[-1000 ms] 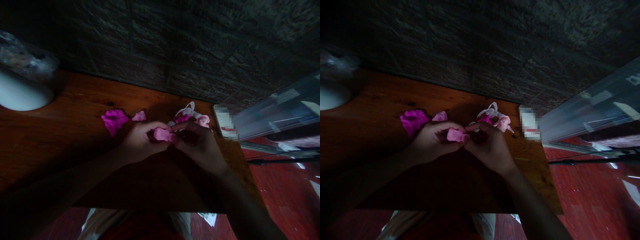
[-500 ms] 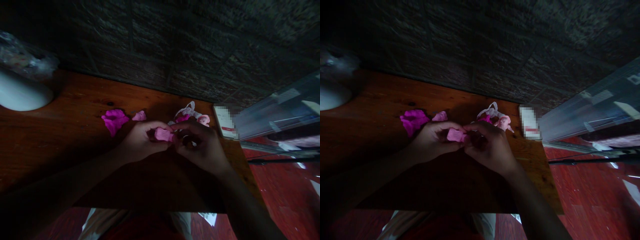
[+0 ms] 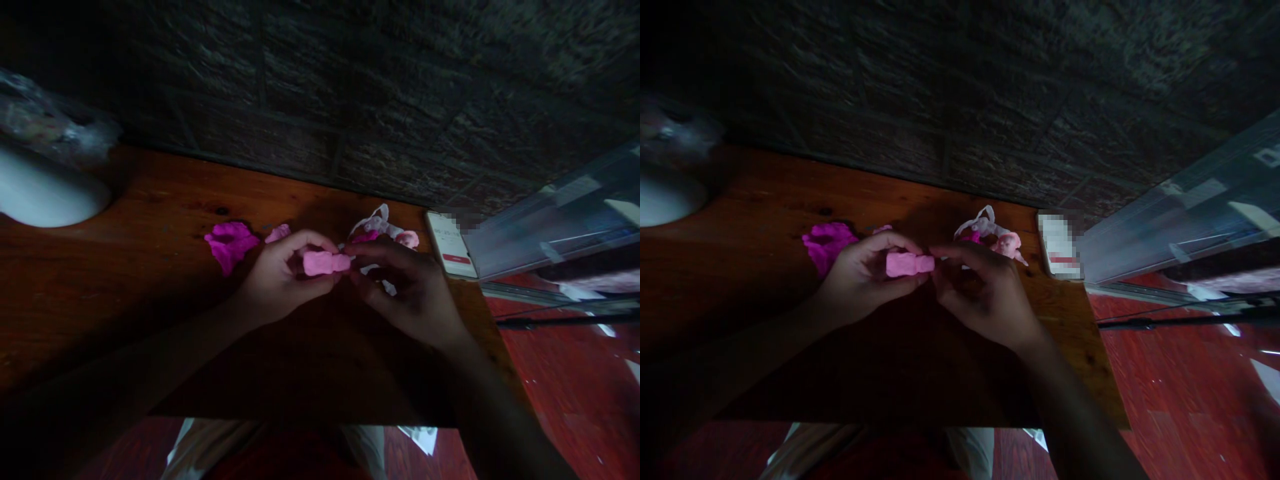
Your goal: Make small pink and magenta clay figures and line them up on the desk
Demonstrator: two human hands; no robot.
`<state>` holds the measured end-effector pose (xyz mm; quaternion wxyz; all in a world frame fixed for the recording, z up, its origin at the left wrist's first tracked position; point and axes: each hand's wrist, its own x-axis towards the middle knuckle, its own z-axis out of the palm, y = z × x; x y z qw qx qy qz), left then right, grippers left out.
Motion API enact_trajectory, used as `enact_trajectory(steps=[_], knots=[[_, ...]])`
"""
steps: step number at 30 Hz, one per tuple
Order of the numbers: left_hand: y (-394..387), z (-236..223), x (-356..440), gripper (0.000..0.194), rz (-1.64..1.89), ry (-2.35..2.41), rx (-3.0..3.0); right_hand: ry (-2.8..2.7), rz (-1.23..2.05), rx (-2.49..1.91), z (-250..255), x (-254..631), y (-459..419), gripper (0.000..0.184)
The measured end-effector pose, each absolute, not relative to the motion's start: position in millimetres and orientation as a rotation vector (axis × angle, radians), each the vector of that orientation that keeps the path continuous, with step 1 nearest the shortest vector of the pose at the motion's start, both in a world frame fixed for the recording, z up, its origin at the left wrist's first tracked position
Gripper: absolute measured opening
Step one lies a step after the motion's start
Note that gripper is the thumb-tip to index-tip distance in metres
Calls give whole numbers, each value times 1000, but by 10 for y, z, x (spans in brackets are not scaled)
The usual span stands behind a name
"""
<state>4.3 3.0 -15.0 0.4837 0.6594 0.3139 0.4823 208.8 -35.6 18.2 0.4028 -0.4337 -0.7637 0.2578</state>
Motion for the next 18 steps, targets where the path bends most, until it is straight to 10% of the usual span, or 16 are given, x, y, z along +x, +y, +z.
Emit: enact_trajectory(steps=[18], knots=[[-33,-156,48,20,1129,826,1711,-2094,306,-1081,219,2066,-362,16]])
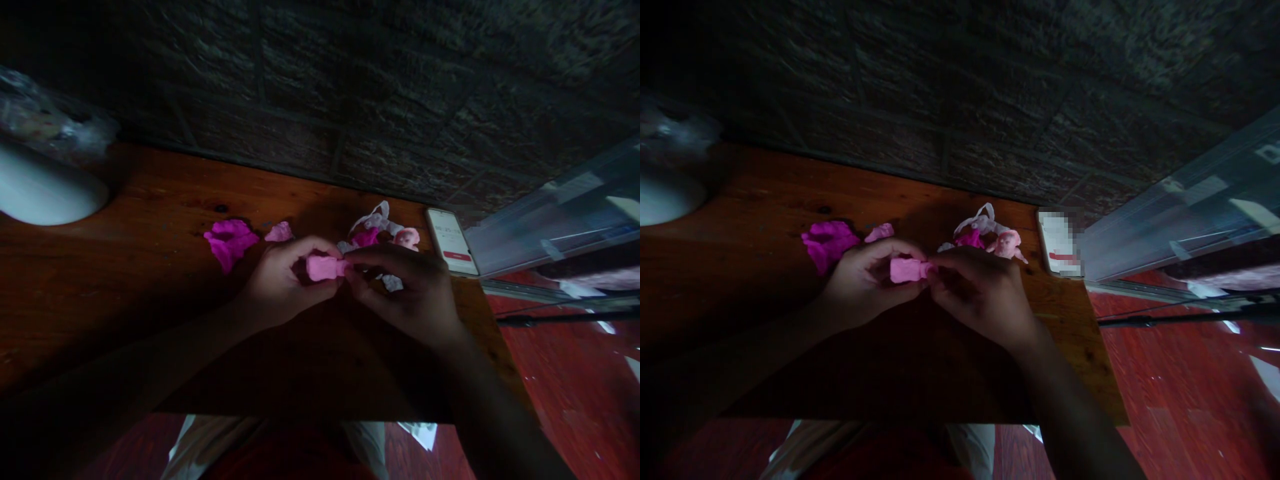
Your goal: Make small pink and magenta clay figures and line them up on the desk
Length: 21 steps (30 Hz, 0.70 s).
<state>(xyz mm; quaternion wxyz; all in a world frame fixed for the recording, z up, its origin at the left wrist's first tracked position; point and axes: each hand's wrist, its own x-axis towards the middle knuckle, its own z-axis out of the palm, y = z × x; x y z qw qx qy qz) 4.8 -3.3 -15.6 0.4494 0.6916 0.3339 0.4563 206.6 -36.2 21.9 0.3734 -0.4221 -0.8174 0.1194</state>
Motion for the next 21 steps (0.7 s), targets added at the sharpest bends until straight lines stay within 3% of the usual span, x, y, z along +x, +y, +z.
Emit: enact_trajectory(steps=[21], knots=[[-35,-152,26,20,1125,872,1883,-1960,632,-1127,209,2067,-336,13]])
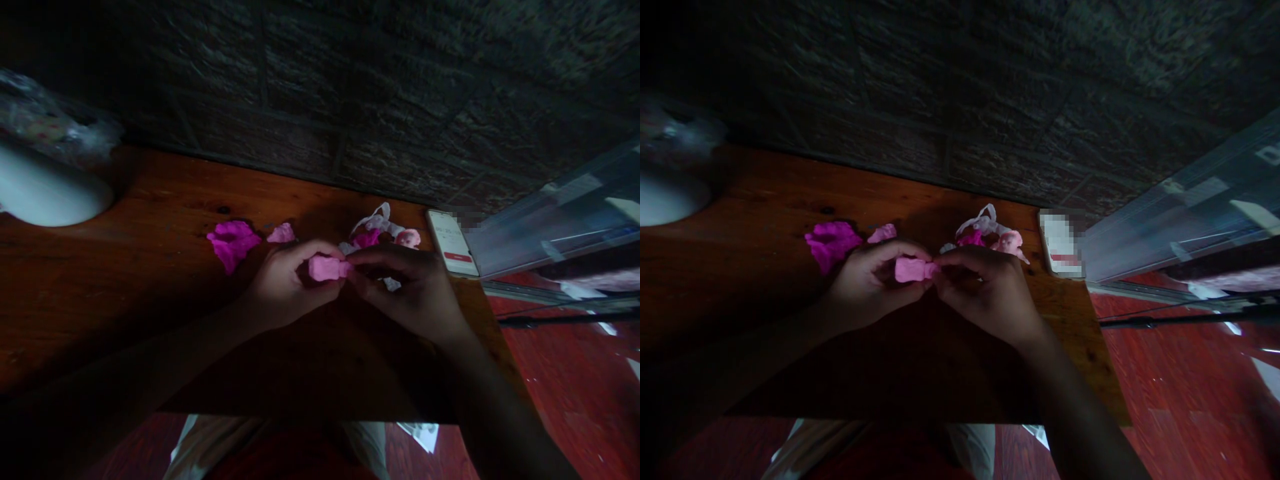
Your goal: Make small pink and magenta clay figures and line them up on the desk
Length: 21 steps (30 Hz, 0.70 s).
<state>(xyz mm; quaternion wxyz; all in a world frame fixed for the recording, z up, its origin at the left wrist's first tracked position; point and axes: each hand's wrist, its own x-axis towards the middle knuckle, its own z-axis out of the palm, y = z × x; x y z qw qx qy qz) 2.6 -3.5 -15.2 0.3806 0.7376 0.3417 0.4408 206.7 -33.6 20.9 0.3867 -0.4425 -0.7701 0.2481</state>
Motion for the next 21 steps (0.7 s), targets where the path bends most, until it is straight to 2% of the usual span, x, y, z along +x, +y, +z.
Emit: enact_trajectory(steps=[15,21], knots=[[-15,-172,19,19,1113,865,1900,-2169,260,-1075,228,2081,-351,16],[-23,-157,19,20,1101,851,1920,-2048,480,-1129,223,2086,-360,22]])
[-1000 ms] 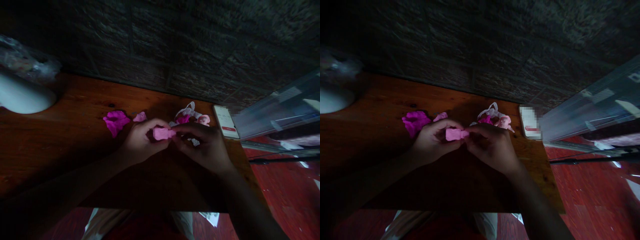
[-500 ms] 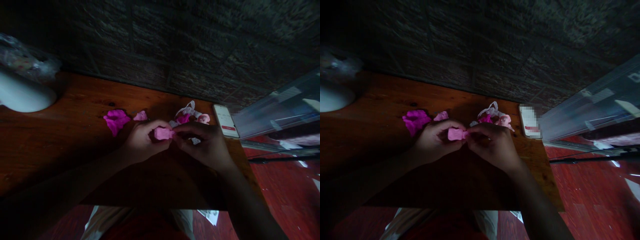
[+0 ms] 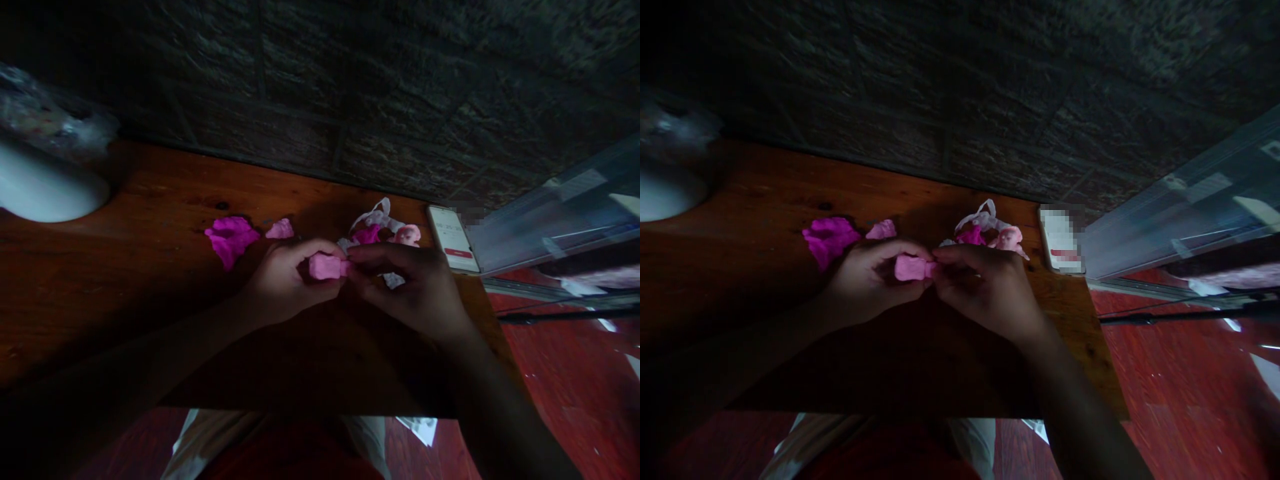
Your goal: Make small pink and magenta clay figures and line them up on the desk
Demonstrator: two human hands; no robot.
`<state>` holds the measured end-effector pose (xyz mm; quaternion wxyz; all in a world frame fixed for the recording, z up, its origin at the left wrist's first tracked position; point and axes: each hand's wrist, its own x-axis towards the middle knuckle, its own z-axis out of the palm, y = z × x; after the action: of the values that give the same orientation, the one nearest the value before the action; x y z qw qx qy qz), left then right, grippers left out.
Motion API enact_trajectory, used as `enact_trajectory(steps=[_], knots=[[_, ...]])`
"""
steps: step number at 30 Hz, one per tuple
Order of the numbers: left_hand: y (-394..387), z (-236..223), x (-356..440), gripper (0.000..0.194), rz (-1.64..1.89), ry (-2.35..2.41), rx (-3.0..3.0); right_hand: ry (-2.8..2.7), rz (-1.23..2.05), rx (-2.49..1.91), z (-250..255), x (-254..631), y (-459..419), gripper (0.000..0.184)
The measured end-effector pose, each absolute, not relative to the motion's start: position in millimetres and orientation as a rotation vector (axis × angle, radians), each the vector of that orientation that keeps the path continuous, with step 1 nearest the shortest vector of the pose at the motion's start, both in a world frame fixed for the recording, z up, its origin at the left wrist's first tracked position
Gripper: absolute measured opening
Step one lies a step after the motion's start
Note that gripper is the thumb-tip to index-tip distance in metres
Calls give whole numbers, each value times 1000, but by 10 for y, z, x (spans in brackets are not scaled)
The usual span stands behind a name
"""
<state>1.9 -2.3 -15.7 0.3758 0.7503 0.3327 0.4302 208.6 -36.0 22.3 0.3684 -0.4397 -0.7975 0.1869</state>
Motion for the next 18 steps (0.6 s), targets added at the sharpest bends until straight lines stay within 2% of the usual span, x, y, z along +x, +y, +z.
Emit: enact_trajectory(steps=[8,18], knots=[[-7,-163,12,19,1118,823,1958,-2094,398,-1121,232,2076,-364,25],[-32,-149,24,19,1142,820,1941,-1912,669,-1159,210,2077,-376,23]])
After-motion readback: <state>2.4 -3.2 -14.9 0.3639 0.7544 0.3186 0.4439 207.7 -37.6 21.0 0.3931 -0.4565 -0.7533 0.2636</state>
